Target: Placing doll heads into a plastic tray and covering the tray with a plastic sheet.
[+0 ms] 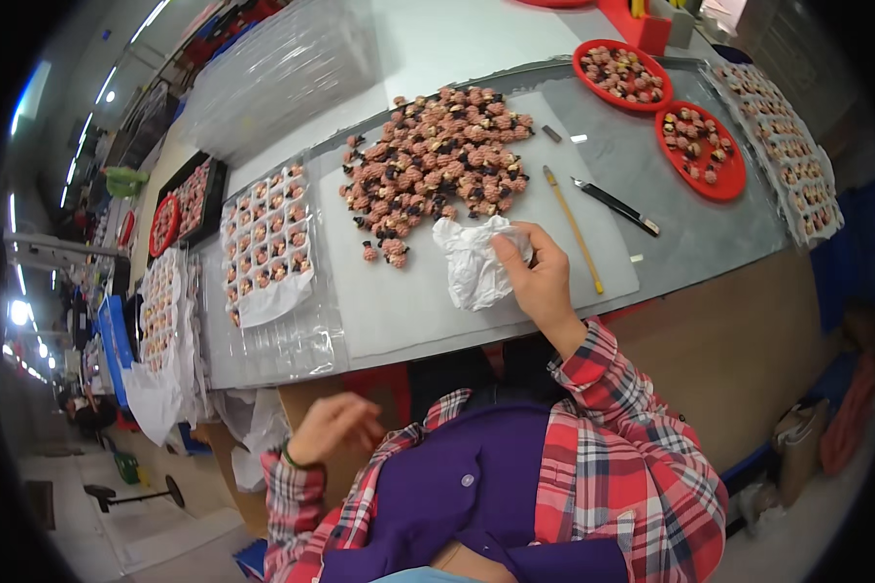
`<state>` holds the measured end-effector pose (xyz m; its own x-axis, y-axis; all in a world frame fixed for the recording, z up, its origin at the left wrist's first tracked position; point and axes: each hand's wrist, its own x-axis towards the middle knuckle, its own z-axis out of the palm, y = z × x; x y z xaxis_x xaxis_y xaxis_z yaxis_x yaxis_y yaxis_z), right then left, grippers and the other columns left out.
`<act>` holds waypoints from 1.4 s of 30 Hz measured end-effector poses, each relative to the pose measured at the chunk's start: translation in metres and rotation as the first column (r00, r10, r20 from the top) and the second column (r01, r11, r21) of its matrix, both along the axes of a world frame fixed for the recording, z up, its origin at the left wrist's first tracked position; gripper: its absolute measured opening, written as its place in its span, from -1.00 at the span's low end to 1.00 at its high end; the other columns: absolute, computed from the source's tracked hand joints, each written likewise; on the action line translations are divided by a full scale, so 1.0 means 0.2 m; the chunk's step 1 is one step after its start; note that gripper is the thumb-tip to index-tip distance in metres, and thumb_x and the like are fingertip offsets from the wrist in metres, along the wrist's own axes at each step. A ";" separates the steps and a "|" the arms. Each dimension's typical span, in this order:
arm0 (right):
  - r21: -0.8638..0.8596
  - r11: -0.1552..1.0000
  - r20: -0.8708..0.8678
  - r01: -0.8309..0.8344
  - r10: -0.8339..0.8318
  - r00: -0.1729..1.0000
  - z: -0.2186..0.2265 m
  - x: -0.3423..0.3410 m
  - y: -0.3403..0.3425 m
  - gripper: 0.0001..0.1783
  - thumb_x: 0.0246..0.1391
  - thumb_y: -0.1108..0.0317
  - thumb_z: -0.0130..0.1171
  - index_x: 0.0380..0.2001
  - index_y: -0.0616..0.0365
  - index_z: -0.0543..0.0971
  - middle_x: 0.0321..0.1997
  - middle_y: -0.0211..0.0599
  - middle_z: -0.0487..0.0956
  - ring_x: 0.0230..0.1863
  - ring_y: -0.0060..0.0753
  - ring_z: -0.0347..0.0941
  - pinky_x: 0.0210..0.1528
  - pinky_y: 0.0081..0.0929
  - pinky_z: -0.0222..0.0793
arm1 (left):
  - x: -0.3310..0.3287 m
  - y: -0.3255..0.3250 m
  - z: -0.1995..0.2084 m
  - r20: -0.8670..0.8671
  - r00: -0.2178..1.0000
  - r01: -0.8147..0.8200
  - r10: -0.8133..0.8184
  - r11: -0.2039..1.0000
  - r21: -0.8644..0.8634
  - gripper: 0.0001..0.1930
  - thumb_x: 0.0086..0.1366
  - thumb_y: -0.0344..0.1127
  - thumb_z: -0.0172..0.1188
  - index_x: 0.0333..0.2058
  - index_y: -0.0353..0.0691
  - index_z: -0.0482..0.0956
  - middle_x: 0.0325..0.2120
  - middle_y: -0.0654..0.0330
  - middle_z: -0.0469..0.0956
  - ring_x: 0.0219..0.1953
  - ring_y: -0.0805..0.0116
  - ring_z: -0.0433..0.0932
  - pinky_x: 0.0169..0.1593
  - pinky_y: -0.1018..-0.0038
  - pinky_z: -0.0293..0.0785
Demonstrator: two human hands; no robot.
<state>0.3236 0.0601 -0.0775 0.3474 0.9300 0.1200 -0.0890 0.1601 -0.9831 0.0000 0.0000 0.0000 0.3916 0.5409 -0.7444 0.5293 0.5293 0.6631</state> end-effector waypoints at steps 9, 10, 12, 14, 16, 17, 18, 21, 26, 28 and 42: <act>-0.019 0.993 -0.174 -0.118 0.113 0.978 0.09 -0.07 0.00 -0.79 0.18 0.30 0.09 -0.28 0.25 0.52 -0.41 -0.55 0.49 -0.42 -0.78 0.30 -0.38 -0.78 0.21 | 0.75 0.44 -0.28 0.804 0.545 -0.274 0.237 0.957 -0.096 -0.39 0.22 -0.41 0.16 0.20 -0.28 0.11 0.00 0.09 0.40 -0.06 0.40 0.45 -0.11 0.52 0.46; -0.036 0.995 -0.107 -0.088 0.084 0.991 0.09 -0.06 -0.01 -0.78 0.19 0.27 0.08 -0.34 0.24 0.54 -0.44 -0.58 0.47 -0.43 -0.80 0.27 -0.41 -0.78 0.17 | 0.76 0.45 -0.29 0.806 0.544 -0.265 0.234 0.959 -0.100 -0.39 0.22 -0.41 0.16 0.20 -0.28 0.11 0.00 0.09 0.40 -0.06 0.40 0.45 -0.11 0.52 0.46; -0.032 0.999 0.040 -0.024 0.025 0.999 0.03 -0.02 0.01 -0.76 0.19 0.26 0.08 -0.39 0.24 0.55 -0.47 -0.60 0.45 -0.44 -0.80 0.24 -0.42 -0.78 0.14 | 0.78 0.45 -0.32 0.755 0.648 -0.163 0.097 0.987 0.013 -0.50 0.18 -0.42 0.20 0.09 -0.36 0.28 -0.12 0.15 0.48 -0.20 0.48 0.51 -0.23 0.61 0.48; -0.020 0.999 0.185 0.039 -0.035 0.982 -0.01 0.05 0.04 -0.73 0.19 0.25 0.08 -0.44 0.24 0.56 -0.49 -0.63 0.44 -0.45 -0.81 0.21 -0.44 -0.79 0.12 | 0.74 0.47 -0.28 0.711 0.666 -0.224 0.224 0.970 -0.096 -0.61 0.17 -0.40 0.23 -0.05 -0.41 0.40 -0.24 0.21 0.52 -0.33 0.54 0.53 -0.33 0.67 0.47; -0.003 0.986 0.240 0.165 -0.159 0.958 -0.02 0.08 0.06 -0.71 0.19 0.23 0.08 -0.46 0.25 0.57 -0.50 -0.64 0.44 -0.46 -0.82 0.19 -0.45 -0.79 0.11 | 0.67 0.50 -0.32 0.609 0.729 -0.423 0.313 0.905 0.041 -0.67 0.17 -0.44 0.22 -0.10 -0.38 0.42 -0.25 0.18 0.53 -0.32 0.50 0.55 -0.30 0.62 0.48; -0.026 0.979 0.193 0.203 -0.194 0.962 0.01 0.08 0.07 -0.71 0.20 0.22 0.07 -0.40 0.25 0.58 -0.49 -0.61 0.46 -0.45 -0.80 0.24 -0.42 -0.77 0.16 | 0.65 0.50 -0.33 0.629 0.704 -0.529 0.330 0.834 0.155 -0.68 0.15 -0.44 0.24 -0.11 -0.37 0.44 -0.29 0.21 0.52 -0.34 0.53 0.54 -0.32 0.66 0.46; -0.026 0.980 0.190 0.196 -0.188 0.964 0.00 0.09 0.08 -0.71 0.20 0.22 0.07 -0.40 0.25 0.58 -0.49 -0.61 0.46 -0.45 -0.80 0.24 -0.42 -0.77 0.16 | 0.60 0.50 -0.33 0.627 0.704 -0.535 0.335 0.830 0.157 -0.68 0.15 -0.44 0.24 -0.11 -0.37 0.44 -0.29 0.21 0.52 -0.34 0.53 0.54 -0.32 0.66 0.46; 0.000 0.986 -0.231 0.164 -0.160 0.960 -0.01 0.08 0.11 -0.71 0.23 0.24 0.02 -0.26 0.28 0.55 -0.41 -0.57 0.49 -0.42 -0.79 0.26 -0.38 -0.80 0.18 | 0.52 0.50 -0.29 0.606 0.718 -0.600 0.344 0.747 0.286 -0.61 0.08 -0.54 0.27 -0.08 -0.39 0.44 -0.27 0.22 0.50 -0.25 0.56 0.46 -0.21 0.66 0.42; 0.018 0.989 -0.205 0.150 -0.143 0.968 0.00 0.02 0.10 -0.71 0.24 0.22 0.00 -0.24 0.25 0.54 -0.38 -0.51 0.52 -0.38 -0.79 0.34 -0.32 -0.78 0.25 | 0.43 0.50 -0.28 0.732 0.625 -0.559 0.270 0.810 0.178 -0.55 0.07 -0.61 0.21 -0.02 -0.37 0.40 -0.24 0.25 0.45 -0.22 0.53 0.45 -0.17 0.65 0.41; 0.023 0.994 -0.186 0.111 -0.105 0.977 0.00 0.05 0.10 -0.72 0.22 0.25 0.03 -0.21 0.27 0.54 -0.38 -0.51 0.51 -0.39 -0.80 0.33 -0.32 -0.79 0.24 | 0.41 0.50 -0.27 0.761 0.569 -0.536 0.311 0.843 0.056 -0.54 0.07 -0.63 0.18 0.00 -0.37 0.39 -0.24 0.26 0.44 -0.21 0.51 0.45 -0.16 0.63 0.42; 0.070 0.991 0.035 0.118 -0.120 0.992 0.02 0.23 0.09 -0.79 0.15 0.43 0.09 -0.16 0.30 0.52 -0.27 -0.48 0.52 -0.28 -0.77 0.34 -0.20 -0.79 0.24 | 0.39 0.48 -0.24 0.234 0.969 -0.114 0.075 0.981 0.159 -0.51 0.11 -0.43 0.28 0.02 -0.36 0.38 -0.16 0.19 0.51 -0.17 0.52 0.47 -0.06 0.60 0.38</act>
